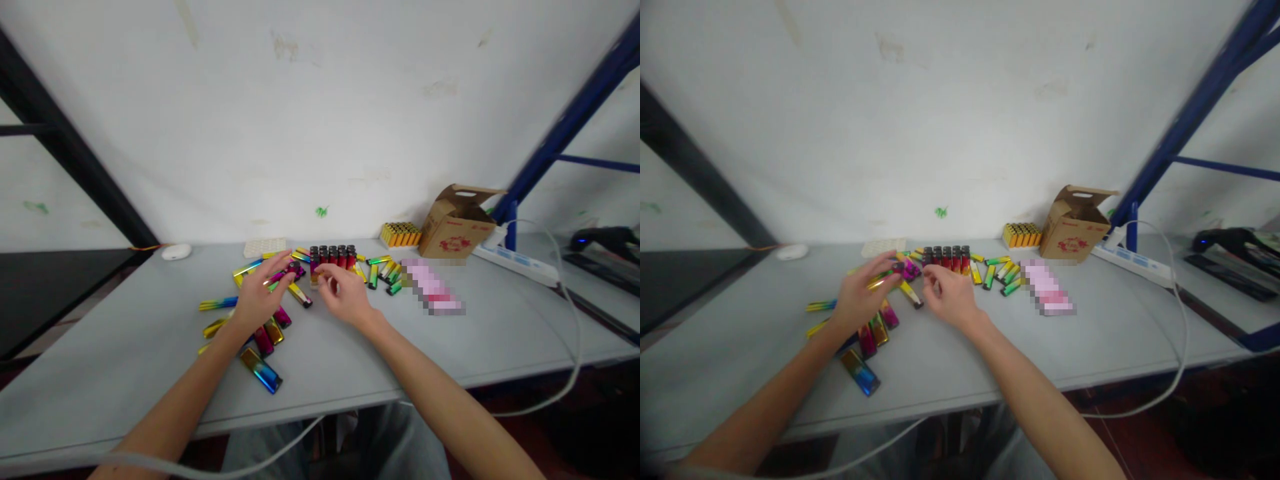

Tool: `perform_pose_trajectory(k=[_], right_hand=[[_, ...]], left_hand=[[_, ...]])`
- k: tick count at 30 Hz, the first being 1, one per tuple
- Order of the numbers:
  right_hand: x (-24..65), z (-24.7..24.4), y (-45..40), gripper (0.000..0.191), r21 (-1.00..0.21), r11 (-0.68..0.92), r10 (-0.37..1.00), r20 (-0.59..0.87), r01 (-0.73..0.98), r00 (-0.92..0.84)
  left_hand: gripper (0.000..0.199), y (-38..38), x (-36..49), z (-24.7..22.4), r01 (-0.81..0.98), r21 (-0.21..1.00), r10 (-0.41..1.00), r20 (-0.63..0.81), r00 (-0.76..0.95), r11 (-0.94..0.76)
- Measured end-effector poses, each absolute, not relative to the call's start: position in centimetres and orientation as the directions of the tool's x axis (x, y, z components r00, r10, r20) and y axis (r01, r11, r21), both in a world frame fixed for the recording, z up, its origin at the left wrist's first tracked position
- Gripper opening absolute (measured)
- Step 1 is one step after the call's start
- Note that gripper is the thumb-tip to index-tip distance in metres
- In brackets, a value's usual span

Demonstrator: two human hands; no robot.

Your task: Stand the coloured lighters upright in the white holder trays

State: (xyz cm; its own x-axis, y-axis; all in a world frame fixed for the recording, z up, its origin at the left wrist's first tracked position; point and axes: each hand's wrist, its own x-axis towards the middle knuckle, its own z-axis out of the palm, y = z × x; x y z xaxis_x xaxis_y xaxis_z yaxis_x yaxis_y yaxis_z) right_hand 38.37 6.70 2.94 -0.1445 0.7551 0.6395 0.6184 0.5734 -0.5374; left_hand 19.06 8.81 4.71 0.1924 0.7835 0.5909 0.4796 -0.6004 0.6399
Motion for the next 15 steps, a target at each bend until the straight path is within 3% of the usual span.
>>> perform_pose_trajectory(k=[5,12,15], right_hand=[[38.0,3.8,6.2,0.026,-0.554,0.559,0.794,0.572,0.617,-0.206],[37.3,3.4,6.3,0.018,-0.676,0.585,0.810,0.465,0.447,-0.357],[37.0,3.1,6.5,0.023,-0.742,0.553,0.828,0.441,0.378,-0.346]], left_hand=[[0.065,8.0,19.7,5.1,0.195,0.830,0.849,0.484,0.214,-0.523],[0.070,8.0,20.3,4.5,0.052,0.893,0.862,0.413,0.295,-0.446],[0.066,8.4,20.4,4.0,0.090,0.897,0.876,0.395,0.276,-0.433]])
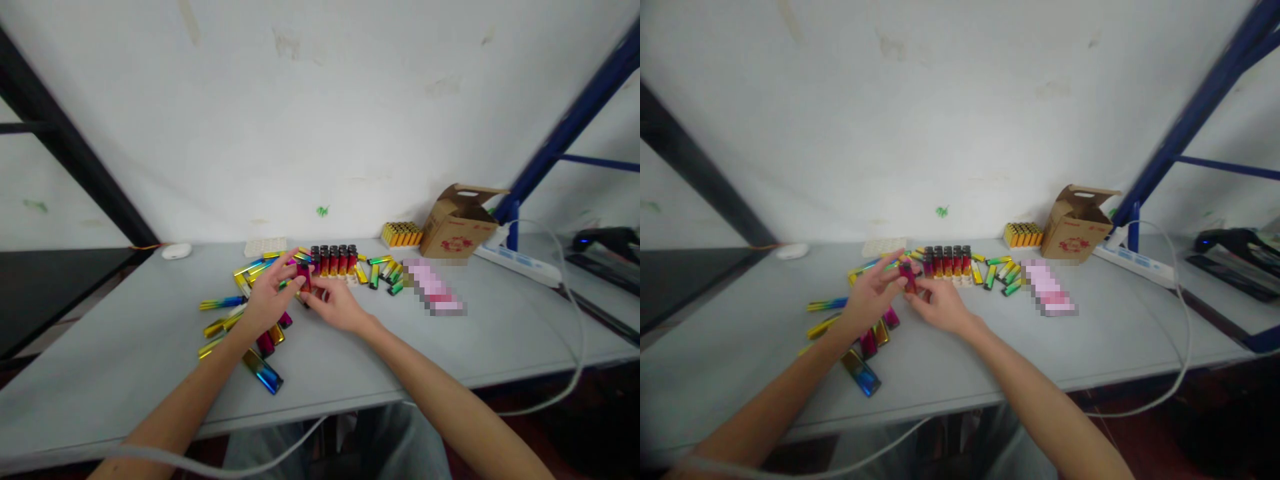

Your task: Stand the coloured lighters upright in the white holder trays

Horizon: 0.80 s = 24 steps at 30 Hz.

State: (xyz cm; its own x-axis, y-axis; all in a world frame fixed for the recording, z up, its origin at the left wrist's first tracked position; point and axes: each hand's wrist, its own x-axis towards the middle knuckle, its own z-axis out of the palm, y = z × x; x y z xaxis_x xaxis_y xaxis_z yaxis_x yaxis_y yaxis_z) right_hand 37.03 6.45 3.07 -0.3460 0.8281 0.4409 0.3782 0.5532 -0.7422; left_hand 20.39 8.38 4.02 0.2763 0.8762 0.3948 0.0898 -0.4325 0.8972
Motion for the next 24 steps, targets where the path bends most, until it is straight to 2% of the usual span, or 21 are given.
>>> perform_pose_trajectory(k=[3,5,9,13,18,24], right_hand=[[36.89,2.79,6.63,0.026,-0.829,0.491,0.851,0.390,0.268,-0.352],[36.87,2.59,6.76,0.029,-0.906,0.402,0.861,0.326,0.131,-0.391],[36.91,2.34,7.00,0.036,-0.987,0.118,0.833,0.159,-0.111,-0.530],[37.02,2.27,7.20,0.039,-0.980,-0.054,0.802,0.071,-0.189,-0.594],[37.13,2.06,7.35,0.042,-0.977,-0.072,0.798,0.066,-0.203,-0.598],[37.07,2.34,7.23,0.043,-0.981,-0.047,0.819,0.070,-0.186,-0.570]], left_hand=[[0.045,8.80,20.39,3.76,0.225,0.863,0.885,0.402,0.234,-0.452],[0.035,8.87,20.40,3.84,0.266,0.844,0.879,0.407,0.248,-0.466],[0.032,8.48,20.49,4.42,0.228,0.870,0.879,0.359,0.313,-0.437],[0.028,8.24,20.56,4.71,0.200,0.882,0.873,0.345,0.344,-0.427],[0.022,8.48,20.36,4.34,0.190,0.875,0.871,0.372,0.320,-0.444],[0.029,8.30,20.41,4.59,0.150,0.912,0.899,0.329,0.288,-0.382]])
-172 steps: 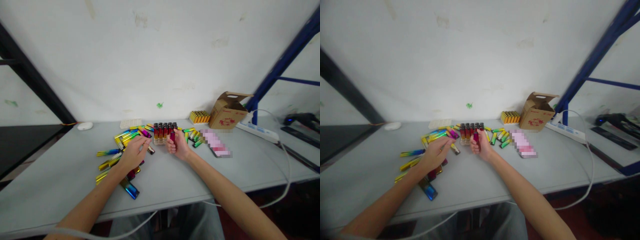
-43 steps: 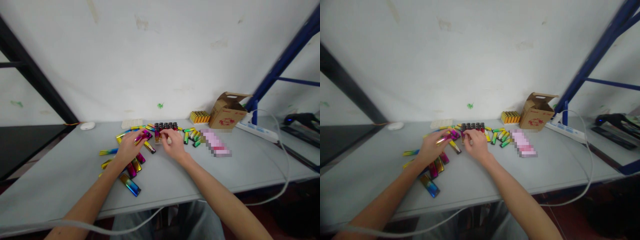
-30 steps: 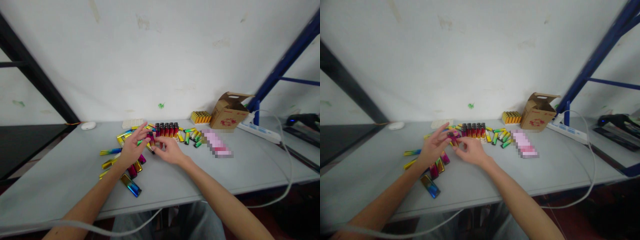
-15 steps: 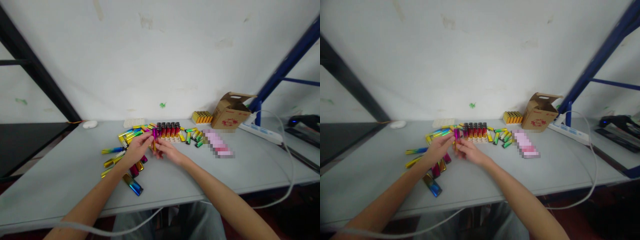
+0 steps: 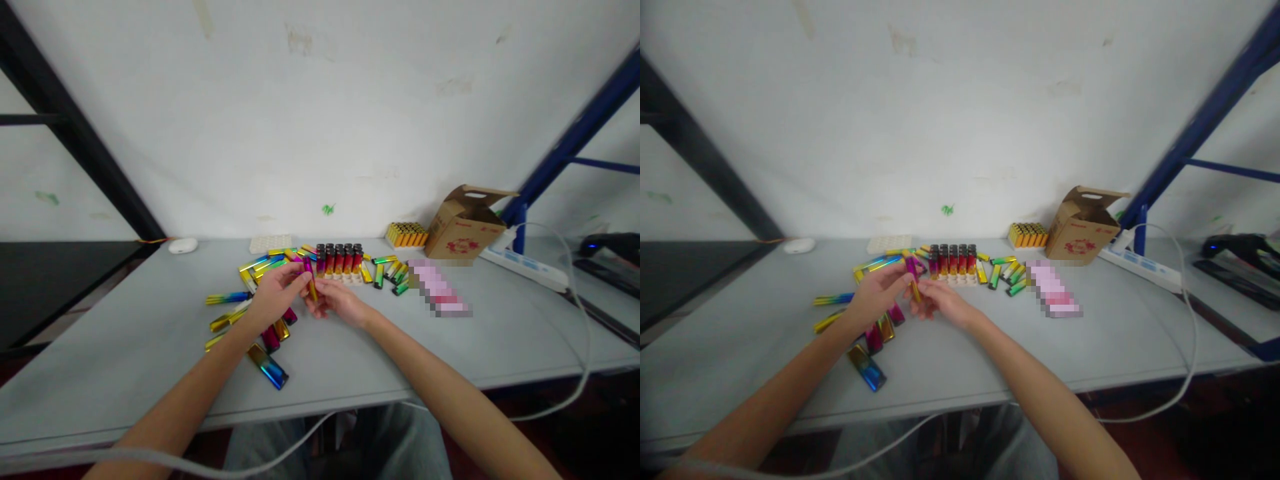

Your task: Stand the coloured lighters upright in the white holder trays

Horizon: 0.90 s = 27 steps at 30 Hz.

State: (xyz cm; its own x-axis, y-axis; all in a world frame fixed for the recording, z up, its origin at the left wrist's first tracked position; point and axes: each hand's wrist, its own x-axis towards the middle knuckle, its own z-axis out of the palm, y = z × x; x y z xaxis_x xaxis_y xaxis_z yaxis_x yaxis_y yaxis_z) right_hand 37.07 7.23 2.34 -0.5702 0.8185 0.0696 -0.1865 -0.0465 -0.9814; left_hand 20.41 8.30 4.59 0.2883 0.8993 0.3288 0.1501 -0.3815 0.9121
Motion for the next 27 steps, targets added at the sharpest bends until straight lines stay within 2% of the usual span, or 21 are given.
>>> perform_pose_trajectory(k=[6,9,11,15,18,20,23,25,27], right_hand=[[36.7,2.5,7.4,0.040,-0.988,0.143,0.950,0.154,-0.060,-0.272],[36.6,2.0,7.7,0.035,-0.973,0.230,0.963,0.227,0.003,-0.143],[36.7,1.8,7.6,0.030,-0.946,0.304,0.952,0.298,0.109,-0.072],[37.1,1.9,6.9,0.023,-0.783,0.448,0.874,0.485,0.432,-0.027],[37.3,2.3,6.2,0.024,-0.665,0.526,0.821,0.560,0.530,-0.112],[37.3,2.7,5.9,0.027,-0.686,0.551,0.811,0.574,0.475,-0.112],[37.6,3.4,6.2,0.038,-0.844,0.503,0.860,0.510,0.187,-0.015],[38.0,3.8,6.8,0.049,-0.920,0.384,0.923,0.385,-0.084,0.004],[38.5,4.2,7.4,0.062,-0.927,0.219,0.970,0.240,-0.304,-0.035]], left_hand=[[0.039,8.5,20.7,4.5,0.031,0.935,0.904,0.331,0.269,-0.352],[0.041,8.7,20.8,4.2,0.040,0.946,0.915,0.300,0.271,-0.322],[0.040,8.7,20.8,4.2,0.039,0.957,0.931,0.268,0.246,-0.286],[0.041,8.4,20.9,4.2,-0.040,0.984,0.954,0.180,0.239,-0.175],[0.039,8.2,21.0,4.5,-0.179,0.981,0.952,0.126,0.280,-0.077],[0.035,8.2,21.0,4.7,-0.270,0.962,0.953,0.106,0.283,-0.027],[0.031,8.6,20.6,5.0,-0.349,0.937,0.952,0.073,0.296,0.037],[0.031,8.8,20.3,5.2,-0.350,0.933,0.951,0.036,0.308,0.078],[0.031,8.8,20.0,5.5,-0.356,0.928,0.953,0.001,0.304,0.113]])
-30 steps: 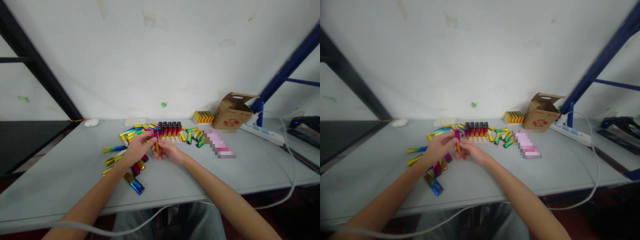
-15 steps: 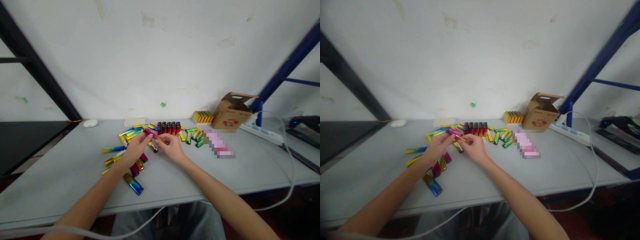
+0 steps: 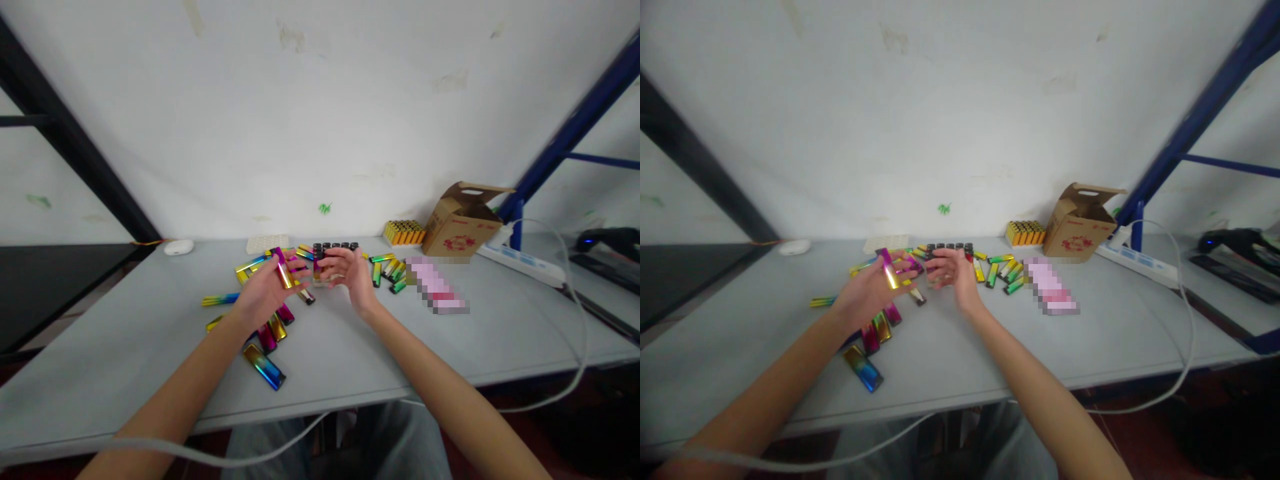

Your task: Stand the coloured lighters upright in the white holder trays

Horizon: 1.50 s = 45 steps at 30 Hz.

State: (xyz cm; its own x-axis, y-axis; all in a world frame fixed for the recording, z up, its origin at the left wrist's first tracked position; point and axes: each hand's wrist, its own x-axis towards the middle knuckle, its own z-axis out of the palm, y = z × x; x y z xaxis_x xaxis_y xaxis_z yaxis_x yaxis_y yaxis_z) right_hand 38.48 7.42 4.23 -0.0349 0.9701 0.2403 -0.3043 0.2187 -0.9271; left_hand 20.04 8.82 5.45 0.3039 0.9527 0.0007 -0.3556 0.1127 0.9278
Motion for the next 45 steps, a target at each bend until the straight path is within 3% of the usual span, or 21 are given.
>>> perform_pose_trajectory(k=[5,10,21,28,45], right_hand=[[39.1,4.9,7.7,0.070,-0.765,0.007,0.987,0.108,-0.644,-0.118],[39.0,5.3,7.4,0.075,-0.648,-0.082,0.980,0.085,-0.757,-0.179],[39.2,4.5,8.1,0.067,-0.657,-0.230,0.970,-0.098,-0.718,-0.222],[38.4,3.9,8.0,0.072,-0.693,-0.260,0.958,-0.095,-0.673,-0.272],[38.3,3.7,7.9,0.071,-0.696,-0.270,0.953,-0.092,-0.666,-0.289]], left_hand=[[0.024,8.3,20.0,6.3,-0.490,0.842,0.935,-0.045,0.352,0.225],[0.033,8.1,20.0,6.7,-0.523,0.801,0.919,-0.084,0.385,0.292],[0.049,8.2,20.0,6.0,-0.347,0.898,0.901,-0.109,0.420,0.271],[0.058,8.2,20.3,5.3,-0.303,0.914,0.892,-0.120,0.436,0.271],[0.046,7.9,21.4,4.9,-0.189,0.942,0.934,-0.217,0.284,0.276]])
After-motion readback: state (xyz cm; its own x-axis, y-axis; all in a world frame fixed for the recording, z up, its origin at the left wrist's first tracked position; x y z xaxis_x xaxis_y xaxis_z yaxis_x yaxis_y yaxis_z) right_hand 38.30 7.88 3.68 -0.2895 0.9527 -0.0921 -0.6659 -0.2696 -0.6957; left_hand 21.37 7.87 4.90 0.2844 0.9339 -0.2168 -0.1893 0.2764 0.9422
